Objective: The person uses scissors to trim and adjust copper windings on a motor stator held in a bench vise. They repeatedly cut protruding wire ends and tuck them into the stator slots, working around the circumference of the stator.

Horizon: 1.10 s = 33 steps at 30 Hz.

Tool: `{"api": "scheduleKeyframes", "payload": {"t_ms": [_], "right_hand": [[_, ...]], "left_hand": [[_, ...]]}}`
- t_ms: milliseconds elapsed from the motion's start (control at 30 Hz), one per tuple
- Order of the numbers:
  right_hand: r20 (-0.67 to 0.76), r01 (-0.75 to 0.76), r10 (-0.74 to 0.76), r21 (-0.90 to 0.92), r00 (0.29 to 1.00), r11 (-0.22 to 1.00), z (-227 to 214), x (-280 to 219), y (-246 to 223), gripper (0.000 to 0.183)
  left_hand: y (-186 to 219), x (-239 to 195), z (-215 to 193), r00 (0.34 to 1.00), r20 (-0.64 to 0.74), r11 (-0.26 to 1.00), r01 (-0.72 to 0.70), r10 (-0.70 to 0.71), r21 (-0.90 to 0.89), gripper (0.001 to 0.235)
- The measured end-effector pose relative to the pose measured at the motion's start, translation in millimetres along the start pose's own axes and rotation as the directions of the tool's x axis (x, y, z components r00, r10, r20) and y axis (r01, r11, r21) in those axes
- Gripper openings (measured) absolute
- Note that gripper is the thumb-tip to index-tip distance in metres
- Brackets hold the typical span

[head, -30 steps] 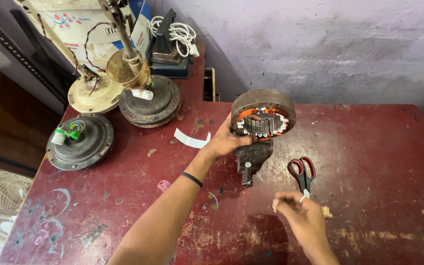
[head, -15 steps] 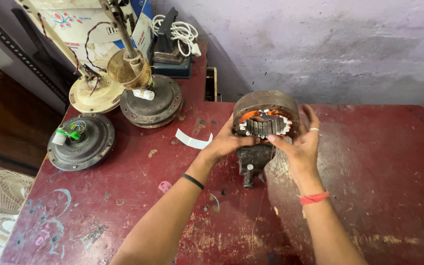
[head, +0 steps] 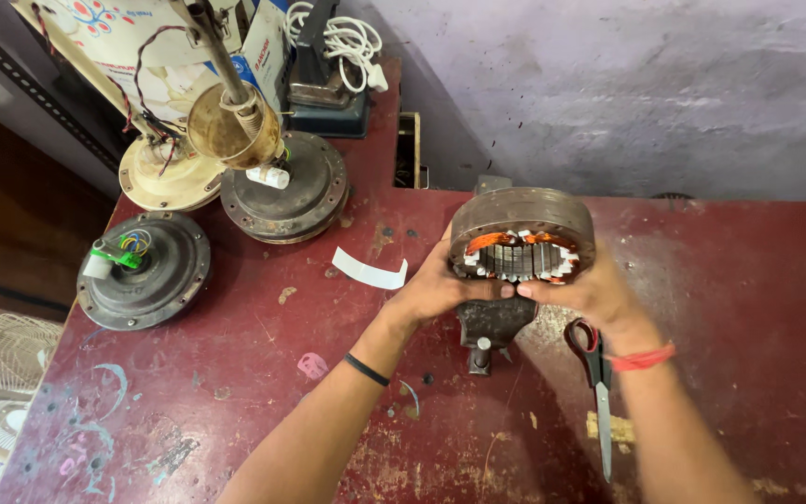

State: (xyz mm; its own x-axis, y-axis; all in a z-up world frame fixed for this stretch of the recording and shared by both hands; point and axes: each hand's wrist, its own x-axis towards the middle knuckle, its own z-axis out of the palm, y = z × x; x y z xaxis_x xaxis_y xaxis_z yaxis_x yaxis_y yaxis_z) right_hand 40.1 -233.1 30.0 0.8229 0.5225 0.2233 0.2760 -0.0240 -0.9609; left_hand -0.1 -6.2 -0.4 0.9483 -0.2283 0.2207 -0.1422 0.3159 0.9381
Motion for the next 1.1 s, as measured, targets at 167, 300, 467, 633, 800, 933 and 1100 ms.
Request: {"api": "scheduleKeyframes", "payload": {"t_ms": [167,300,467,633,800,933,1100], "right_hand": [[0.078,-0.108,0.113,-0.060,0.991,0.992,-18,9,0,0.063],[0.028,0.034,-0.031,-0.119,0.999,0.992,-12,4,2,0.069],[0.009,0.073,-0.073,-0.195,0.997,0.978,-9,-1,3,0.063],[-0.023,0.078,-0.088,-0.292,0.996,0.953,-9,-3,9,0.065],[-0.048,0.036,-0.039,-0.075,0.998,0.997,-3,-6,16,0.063],[-0.064,0.015,-0.019,-0.067,0.998,0.998,2,-8,12,0.061],[-0.141,0.051,-0.034,0.122,0.990,0.991,20,-17,1,0.064]], "left_hand": [[-1,2,-3,1.000,-0.003,1.000,0.002,-0.002,0.018,0.087],[0,0,-6,1.000,0.001,0.999,-0.001,0.001,0.044,0.087],[-1,0,-6,0.999,0.002,0.997,-0.036,0.036,0.061,0.084],[-3,-1,-6,0.998,0.006,0.997,-0.069,0.069,0.040,0.082],[-8,0,-9,0.994,0.035,0.988,-0.110,0.107,0.106,0.085],[-16,5,-9,1.000,-0.006,0.998,-0.006,0.007,0.062,0.089],[-16,6,-6,0.999,-0.038,0.995,-0.006,0.010,0.103,0.083]]}}
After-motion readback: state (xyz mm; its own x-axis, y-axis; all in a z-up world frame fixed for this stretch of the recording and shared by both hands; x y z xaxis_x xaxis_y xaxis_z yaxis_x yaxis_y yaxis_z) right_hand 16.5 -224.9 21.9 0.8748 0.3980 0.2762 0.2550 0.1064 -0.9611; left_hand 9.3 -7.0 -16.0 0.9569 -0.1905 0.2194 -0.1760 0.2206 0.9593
